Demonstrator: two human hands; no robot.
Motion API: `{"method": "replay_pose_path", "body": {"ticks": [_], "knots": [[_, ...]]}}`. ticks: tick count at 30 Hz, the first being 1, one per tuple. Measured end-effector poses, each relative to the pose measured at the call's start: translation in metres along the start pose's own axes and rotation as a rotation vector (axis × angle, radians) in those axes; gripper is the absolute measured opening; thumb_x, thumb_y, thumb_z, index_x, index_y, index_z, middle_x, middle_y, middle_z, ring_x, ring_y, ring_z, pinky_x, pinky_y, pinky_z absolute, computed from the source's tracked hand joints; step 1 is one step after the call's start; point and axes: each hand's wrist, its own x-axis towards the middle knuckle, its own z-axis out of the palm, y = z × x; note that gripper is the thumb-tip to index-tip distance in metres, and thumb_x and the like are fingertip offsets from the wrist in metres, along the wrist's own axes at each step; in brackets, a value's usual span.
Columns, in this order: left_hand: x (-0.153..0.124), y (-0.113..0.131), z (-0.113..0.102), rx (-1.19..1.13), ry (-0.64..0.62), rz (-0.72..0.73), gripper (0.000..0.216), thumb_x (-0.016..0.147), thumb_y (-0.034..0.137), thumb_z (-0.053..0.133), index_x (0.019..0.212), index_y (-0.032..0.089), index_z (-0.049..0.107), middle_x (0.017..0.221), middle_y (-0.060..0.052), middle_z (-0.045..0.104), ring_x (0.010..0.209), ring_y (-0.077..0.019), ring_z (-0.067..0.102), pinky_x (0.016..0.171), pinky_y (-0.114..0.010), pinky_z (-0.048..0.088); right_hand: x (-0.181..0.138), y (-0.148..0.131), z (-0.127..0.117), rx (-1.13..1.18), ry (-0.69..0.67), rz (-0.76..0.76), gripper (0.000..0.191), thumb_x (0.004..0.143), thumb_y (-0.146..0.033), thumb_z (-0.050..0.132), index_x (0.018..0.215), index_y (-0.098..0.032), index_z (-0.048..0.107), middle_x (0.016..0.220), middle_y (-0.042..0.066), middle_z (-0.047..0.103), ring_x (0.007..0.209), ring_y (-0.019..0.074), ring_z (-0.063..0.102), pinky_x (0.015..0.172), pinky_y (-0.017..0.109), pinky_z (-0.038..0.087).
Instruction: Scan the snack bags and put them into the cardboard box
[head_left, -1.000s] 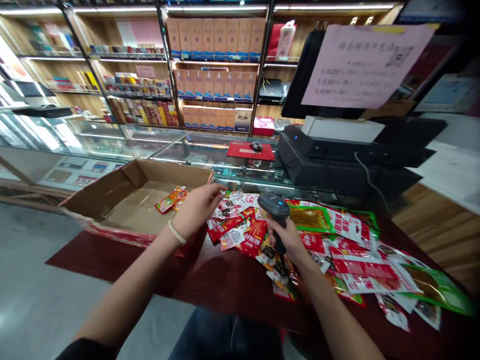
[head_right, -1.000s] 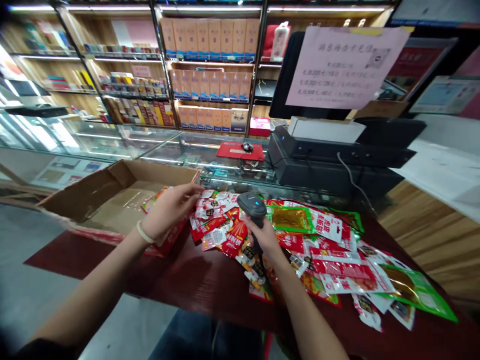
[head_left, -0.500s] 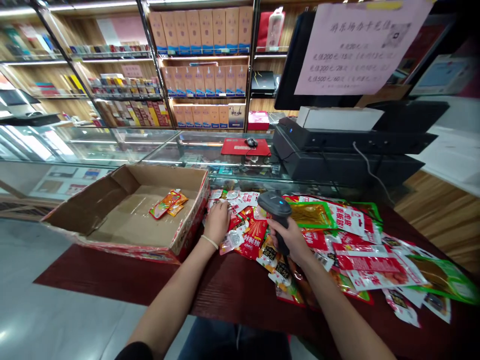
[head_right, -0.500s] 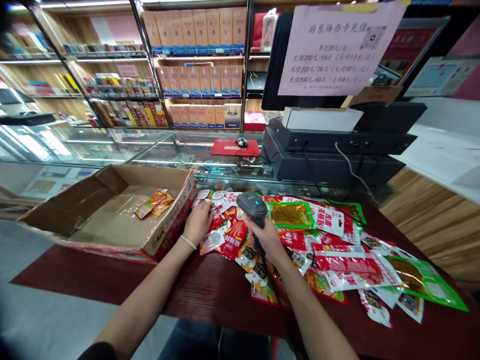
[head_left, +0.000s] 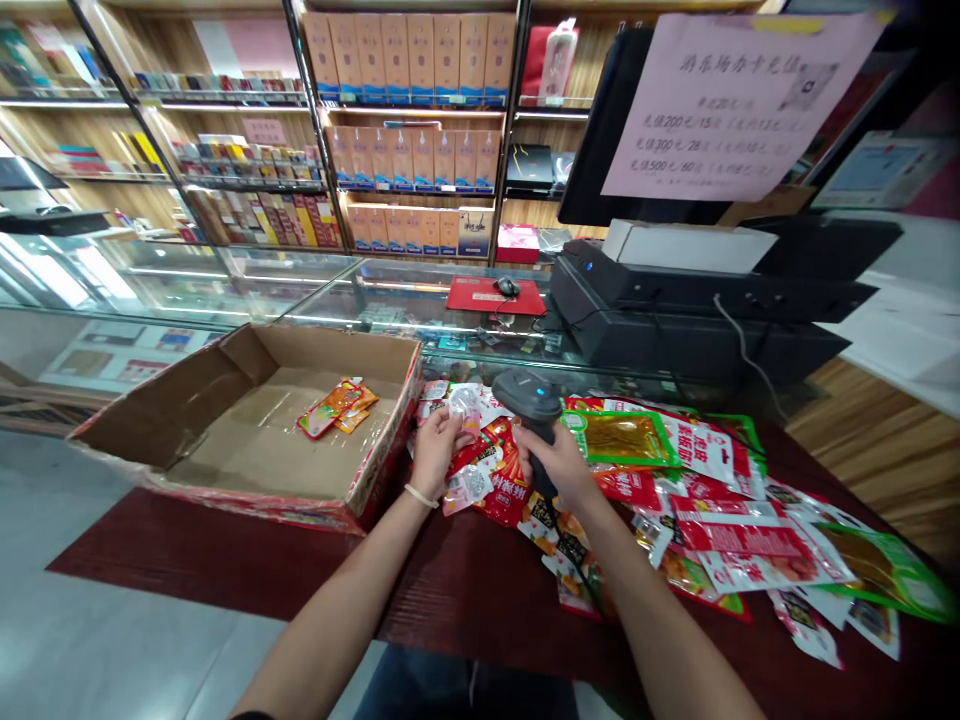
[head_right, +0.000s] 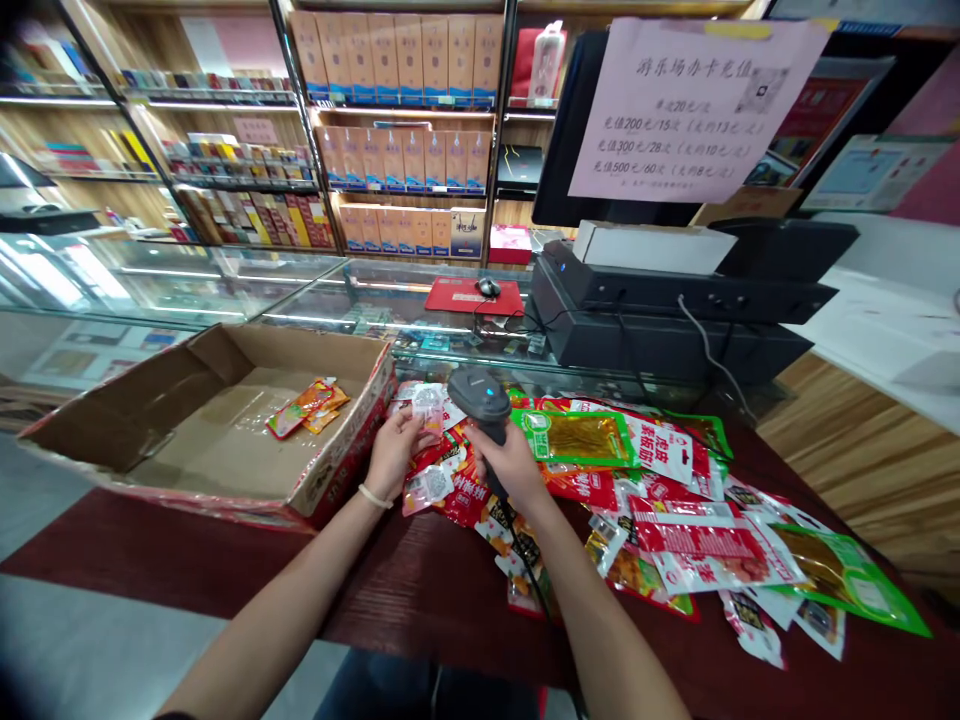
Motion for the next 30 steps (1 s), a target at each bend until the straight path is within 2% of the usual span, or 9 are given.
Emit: {"method": "replay_pose_path", "body": {"ticks": [5,10,15,18,21,24,27,30], "knots": [[-0.001,0.006,0.002,-0.092,-0.026,-0.012,0.038,0.070,0.030,0.077,0.100,0.016,0.058,0.090,-0.004,0.068,0.078,-0.0135,0.069,0.079,-0.028,0.055,-0.003,0.021,-0.010,-0.113,-0.018,0.023,0.034,0.078,-0.049,0.070,0.072,-0.021,0.053,0.044,-0.005,0.052,0.036,0.0112,0.047,0.040,0.024,0.041],[-0.001,0.008,0.001,-0.181,-0.003,-0.046,0.033,0.071,0.028,0.075,0.096,0.018,0.055,0.090,-0.001,0.067,0.080,-0.0131,0.068,0.084,-0.030,0.054,-0.004,0.023,-0.008,-0.145,-0.007,0.025,0.032,0.076,-0.049,0.072,0.077,-0.023,0.052,0.045,-0.007,0.053,0.034,0.0108,0.044,0.038,0.024,0.038],[0.000,0.010,0.000,-0.224,-0.007,-0.052,0.028,0.071,0.026,0.075,0.090,0.019,0.055,0.086,0.003,0.066,0.075,-0.0075,0.064,0.077,-0.021,0.051,-0.007,0.018,-0.004,-0.103,-0.008,0.036,0.037,0.075,-0.050,0.073,0.066,-0.023,0.049,0.046,-0.005,0.052,0.034,0.0104,0.044,0.037,0.025,0.038],[-0.001,0.013,0.000,-0.213,-0.058,-0.054,0.028,0.072,0.026,0.075,0.091,0.019,0.056,0.088,0.002,0.066,0.074,-0.0068,0.063,0.071,-0.018,0.051,-0.008,0.017,-0.005,-0.085,0.014,0.027,0.036,0.074,-0.050,0.073,0.067,-0.022,0.051,0.045,-0.005,0.051,0.034,0.0106,0.044,0.037,0.024,0.037],[-0.004,0.015,0.002,-0.199,-0.117,-0.119,0.031,0.070,0.024,0.078,0.088,0.018,0.054,0.087,0.000,0.067,0.075,-0.0091,0.065,0.070,-0.021,0.054,-0.008,0.016,-0.006,-0.071,0.038,0.015,0.036,0.074,-0.050,0.073,0.067,-0.022,0.051,0.044,-0.005,0.051,0.034,0.0104,0.043,0.037,0.024,0.036],[-0.007,0.016,0.004,-0.203,-0.178,-0.157,0.040,0.068,0.019,0.079,0.100,0.019,0.055,0.096,-0.001,0.068,0.081,-0.0109,0.067,0.074,-0.024,0.056,-0.007,0.016,-0.008,-0.057,0.054,0.021,0.036,0.075,-0.050,0.072,0.065,-0.021,0.052,0.045,-0.005,0.051,0.036,0.0102,0.043,0.038,0.025,0.037],[-0.009,0.015,0.004,-0.180,-0.237,-0.177,0.046,0.069,0.018,0.079,0.108,0.021,0.056,0.103,-0.002,0.068,0.084,-0.0126,0.068,0.078,-0.027,0.058,-0.007,0.016,-0.011,-0.008,0.054,0.024,0.033,0.075,-0.048,0.073,0.072,-0.021,0.055,0.049,-0.005,0.052,0.036,0.0102,0.043,0.037,0.024,0.036],[-0.009,0.013,0.002,-0.168,-0.207,-0.200,0.036,0.073,0.025,0.077,0.103,0.019,0.059,0.098,-0.003,0.070,0.079,-0.0131,0.068,0.075,-0.027,0.058,-0.007,0.015,-0.014,0.001,0.052,0.004,0.034,0.077,-0.049,0.072,0.071,-0.021,0.054,0.049,-0.005,0.051,0.037,0.0096,0.044,0.038,0.023,0.036]]}}
